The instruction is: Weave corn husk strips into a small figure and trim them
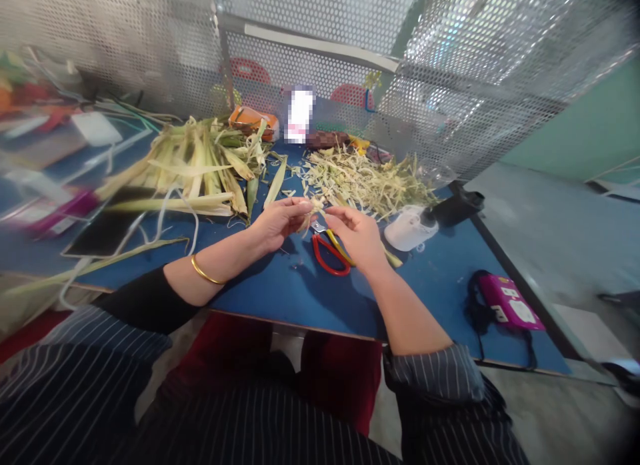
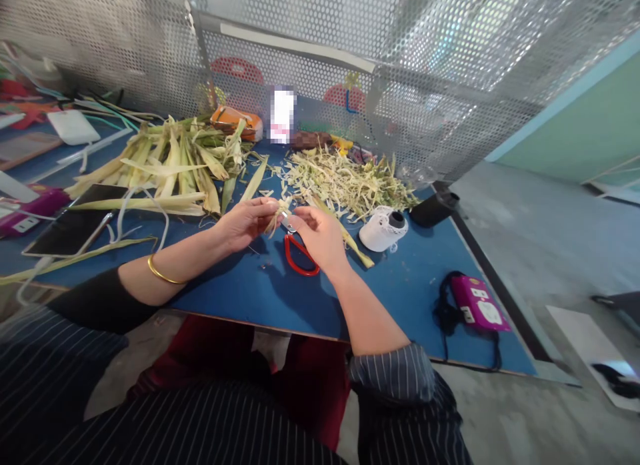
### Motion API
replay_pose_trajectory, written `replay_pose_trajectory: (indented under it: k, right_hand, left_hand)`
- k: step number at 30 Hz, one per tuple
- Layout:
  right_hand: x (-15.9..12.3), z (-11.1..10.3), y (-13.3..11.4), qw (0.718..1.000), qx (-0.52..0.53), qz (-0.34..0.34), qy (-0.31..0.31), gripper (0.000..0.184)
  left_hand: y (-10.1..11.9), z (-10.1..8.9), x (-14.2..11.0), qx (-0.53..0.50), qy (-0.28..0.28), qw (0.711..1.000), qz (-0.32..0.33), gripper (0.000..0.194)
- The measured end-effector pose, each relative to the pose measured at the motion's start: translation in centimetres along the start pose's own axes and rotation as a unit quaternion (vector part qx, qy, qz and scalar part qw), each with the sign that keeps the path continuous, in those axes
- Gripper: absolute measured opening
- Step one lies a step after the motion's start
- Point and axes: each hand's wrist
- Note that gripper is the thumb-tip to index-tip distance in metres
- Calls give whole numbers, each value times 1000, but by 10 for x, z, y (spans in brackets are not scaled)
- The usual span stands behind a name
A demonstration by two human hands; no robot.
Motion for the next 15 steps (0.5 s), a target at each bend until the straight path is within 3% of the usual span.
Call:
replay_pose_trajectory:
  k: [3,9,15]
  right_hand:
    - [1,6,-2,989,131,64,-5,31]
    - [2,5,-1,981,167,88,33,21]
    - [6,1,4,980,176,85,32,21]
  left_hand:
    - [-7,1,-3,73,-34,997,1,17]
    - [-10,-6,-1,153,-69,986,-25,29]
    - [-8,-6,-1,260,-100,960,38,18]
Point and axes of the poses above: each hand's wrist, its own x-axis towards the middle knuckle, its own z-axis out of the palm, y = z × x, and after that the axes turned 2 degrees about -y, right-handed
